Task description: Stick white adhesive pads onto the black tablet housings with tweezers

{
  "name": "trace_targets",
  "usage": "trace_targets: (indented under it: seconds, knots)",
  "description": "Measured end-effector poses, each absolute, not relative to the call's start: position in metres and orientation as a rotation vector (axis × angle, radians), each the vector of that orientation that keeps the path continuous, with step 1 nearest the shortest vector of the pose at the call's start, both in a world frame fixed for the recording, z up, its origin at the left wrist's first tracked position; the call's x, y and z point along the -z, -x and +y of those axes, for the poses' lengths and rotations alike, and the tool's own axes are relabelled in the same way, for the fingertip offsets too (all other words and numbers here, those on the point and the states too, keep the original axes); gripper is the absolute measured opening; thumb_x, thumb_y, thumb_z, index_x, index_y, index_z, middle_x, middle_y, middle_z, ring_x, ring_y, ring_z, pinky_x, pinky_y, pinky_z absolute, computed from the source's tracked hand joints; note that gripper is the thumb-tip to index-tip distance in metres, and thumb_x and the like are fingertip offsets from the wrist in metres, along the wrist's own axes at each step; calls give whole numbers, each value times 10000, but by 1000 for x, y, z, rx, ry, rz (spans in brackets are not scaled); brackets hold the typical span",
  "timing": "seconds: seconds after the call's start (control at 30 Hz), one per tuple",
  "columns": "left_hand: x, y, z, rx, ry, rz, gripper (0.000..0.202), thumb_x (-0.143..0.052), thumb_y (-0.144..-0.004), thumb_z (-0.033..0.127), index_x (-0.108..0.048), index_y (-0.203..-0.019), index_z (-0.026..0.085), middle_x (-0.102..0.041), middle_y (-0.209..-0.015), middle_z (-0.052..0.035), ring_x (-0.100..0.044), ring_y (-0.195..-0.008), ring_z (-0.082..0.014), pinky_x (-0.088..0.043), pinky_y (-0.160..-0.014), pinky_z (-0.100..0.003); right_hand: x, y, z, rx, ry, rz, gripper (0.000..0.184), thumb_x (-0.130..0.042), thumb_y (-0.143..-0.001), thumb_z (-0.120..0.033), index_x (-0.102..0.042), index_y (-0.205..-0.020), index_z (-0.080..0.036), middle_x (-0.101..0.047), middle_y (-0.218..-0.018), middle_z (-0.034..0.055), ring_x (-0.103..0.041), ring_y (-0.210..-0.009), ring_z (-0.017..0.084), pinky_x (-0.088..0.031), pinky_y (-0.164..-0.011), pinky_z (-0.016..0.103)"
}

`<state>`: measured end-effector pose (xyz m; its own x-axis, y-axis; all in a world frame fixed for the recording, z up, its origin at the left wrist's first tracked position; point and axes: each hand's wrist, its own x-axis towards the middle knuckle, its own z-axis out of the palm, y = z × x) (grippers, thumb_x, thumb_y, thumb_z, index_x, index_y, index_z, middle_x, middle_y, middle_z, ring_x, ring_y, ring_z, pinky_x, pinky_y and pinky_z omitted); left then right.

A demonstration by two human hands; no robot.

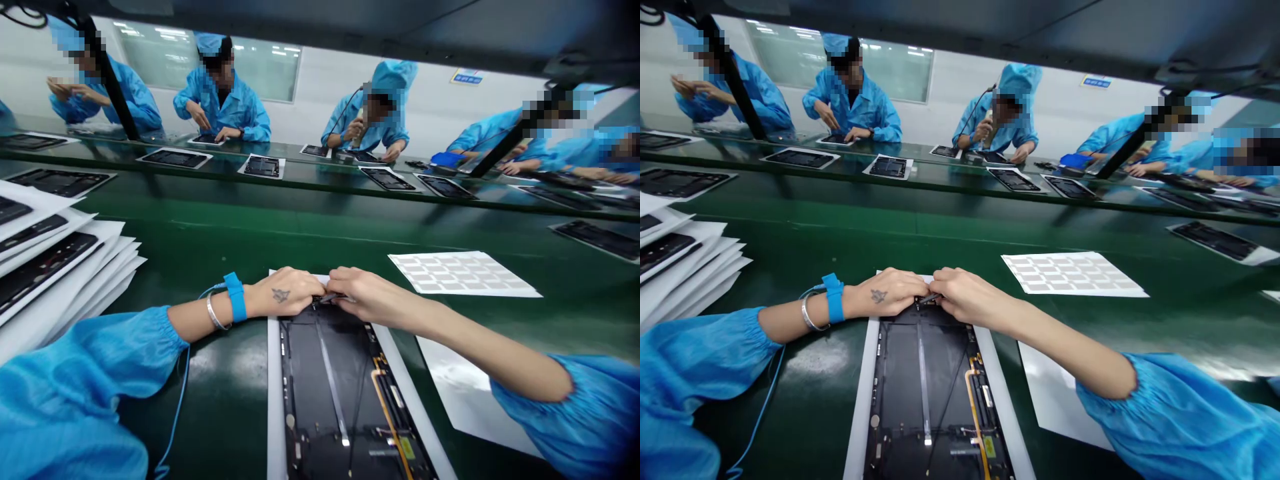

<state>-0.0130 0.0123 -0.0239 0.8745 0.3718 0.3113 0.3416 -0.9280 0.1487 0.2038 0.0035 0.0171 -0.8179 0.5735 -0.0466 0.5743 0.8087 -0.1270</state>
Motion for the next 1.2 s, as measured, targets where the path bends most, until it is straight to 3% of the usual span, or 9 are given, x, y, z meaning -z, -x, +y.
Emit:
trace_targets:
  seconds: [0.33, 0.47, 0.57, 0.73, 0.87, 1.0, 1.2]
  knots:
    - [25, 10, 12, -479, -2985, 597, 193, -462, -888, 75, -636, -842, 145, -704, -874, -66, -649, -858, -200, -500, -774, -292, -27, -199, 11, 71, -709, 2897, 198, -495, -805, -10, -590, -875, -169, -596, -841, 74, -543, -743, 198, -400, -672, 312]
    - [28, 11, 14, -561, -2979, 507, 246, -447, -887, 56, -657, -994, 125, -721, -1033, -84, -654, -966, -214, -507, -858, -313, -25, -211, 11, -5, -668, 2887, 187, -494, -815, -22, -590, -878, -170, -597, -852, 78, -544, -745, 203, -401, -672, 318]
    - [30, 11, 15, -564, -2997, 463, 301, -429, -883, 43, -651, -1075, 113, -709, -1124, -91, -644, -1039, -229, -512, -899, -332, -28, -225, 12, 82, -787, 2836, 156, -499, -844, -46, -586, -831, -175, -602, -851, 77, -559, -741, 194, -407, -651, 303]
    - [31, 11, 16, -563, -3019, 465, 268, -452, -877, 57, -656, -1037, 125, -715, -1079, -101, -650, -1022, -227, -526, -889, -336, -21, -241, 6, 338, -1042, 2962, 166, -490, -892, -109, -617, -815, -183, -607, -803, 56, -578, -711, 175, -445, -644, 286]
    - [33, 11, 16, -609, -2991, 479, 250, -476, -870, 66, -654, -1026, 147, -717, -1028, -96, -652, -996, -214, -530, -878, -332, 3, -244, -14, 460, -1142, 3258, 238, -480, -928, -159, -694, -1027, -191, -635, -866, 74, -610, -829, 198, -492, -733, 319]
    - [34, 10, 17, -640, -2958, 474, 269, -467, -867, 57, -655, -1034, 151, -717, -1028, -95, -650, -1003, -212, -535, -887, -342, 19, -252, -30, 434, -1196, 3281, 296, -523, -940, -247, -694, -1181, -239, -608, -851, 70, -593, -810, 207, -506, -728, 355]
    - [35, 10, 17, -659, -2976, 427, 286, -437, -888, 55, -659, -1057, 117, -721, -1065, -108, -652, -1016, -230, -545, -885, -363, 9, -265, -32, 449, -1352, 3228, 297, -499, -925, -179, -736, -1087, -259, -602, -798, 61, -605, -786, 214, -516, -682, 343]
